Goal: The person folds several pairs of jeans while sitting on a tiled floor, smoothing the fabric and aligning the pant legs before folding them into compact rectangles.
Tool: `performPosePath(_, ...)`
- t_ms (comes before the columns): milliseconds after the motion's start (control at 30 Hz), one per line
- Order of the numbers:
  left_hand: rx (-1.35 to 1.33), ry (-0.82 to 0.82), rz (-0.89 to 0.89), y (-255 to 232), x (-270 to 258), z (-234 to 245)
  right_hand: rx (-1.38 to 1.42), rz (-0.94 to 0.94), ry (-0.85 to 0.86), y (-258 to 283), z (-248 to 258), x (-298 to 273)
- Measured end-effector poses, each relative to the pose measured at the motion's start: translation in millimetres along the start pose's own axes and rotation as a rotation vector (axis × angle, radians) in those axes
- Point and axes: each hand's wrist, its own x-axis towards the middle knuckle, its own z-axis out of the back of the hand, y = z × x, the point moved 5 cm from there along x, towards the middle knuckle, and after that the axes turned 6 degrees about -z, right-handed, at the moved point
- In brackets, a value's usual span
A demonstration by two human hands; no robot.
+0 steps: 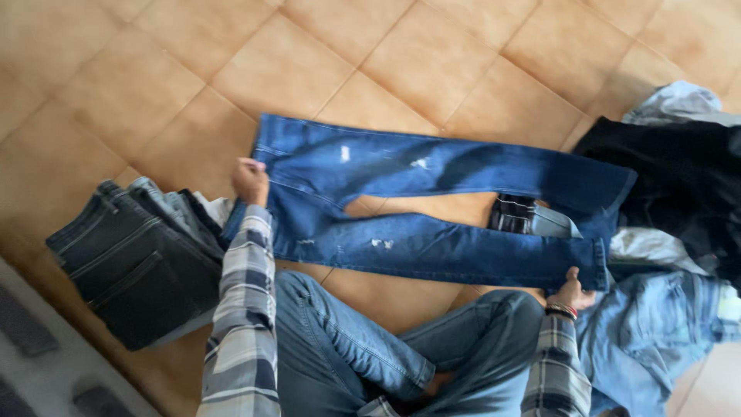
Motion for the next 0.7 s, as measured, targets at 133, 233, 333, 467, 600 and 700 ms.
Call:
performPosePath(133,0.161,-0.105,0.062,4,2,24,-0.014,0.063,-0.019,-18,7,20)
performPosePath(233,0.258,0.207,-0.061,-13,-8,17,-0.005,0.091,-0.006,-19,7,26)
performPosePath(333,0.161,0.709,-0.443,-40,-52,15,-0.153,0.177,-0.108,-2,8,8)
performPosePath(467,0.428,1.360,-0.671,-37,-129,24,-0.431,0.224,-0.233,26,8,-15)
performPosePath(600,0.683,1.002,-0.975,-42,-145,37,-0.497,0.401,-0.321,49,11,-20)
performPosePath(700,0.709,1.174,-0.951,-40,-129,41,-0.461,0.576,-0.253,62,11,-13)
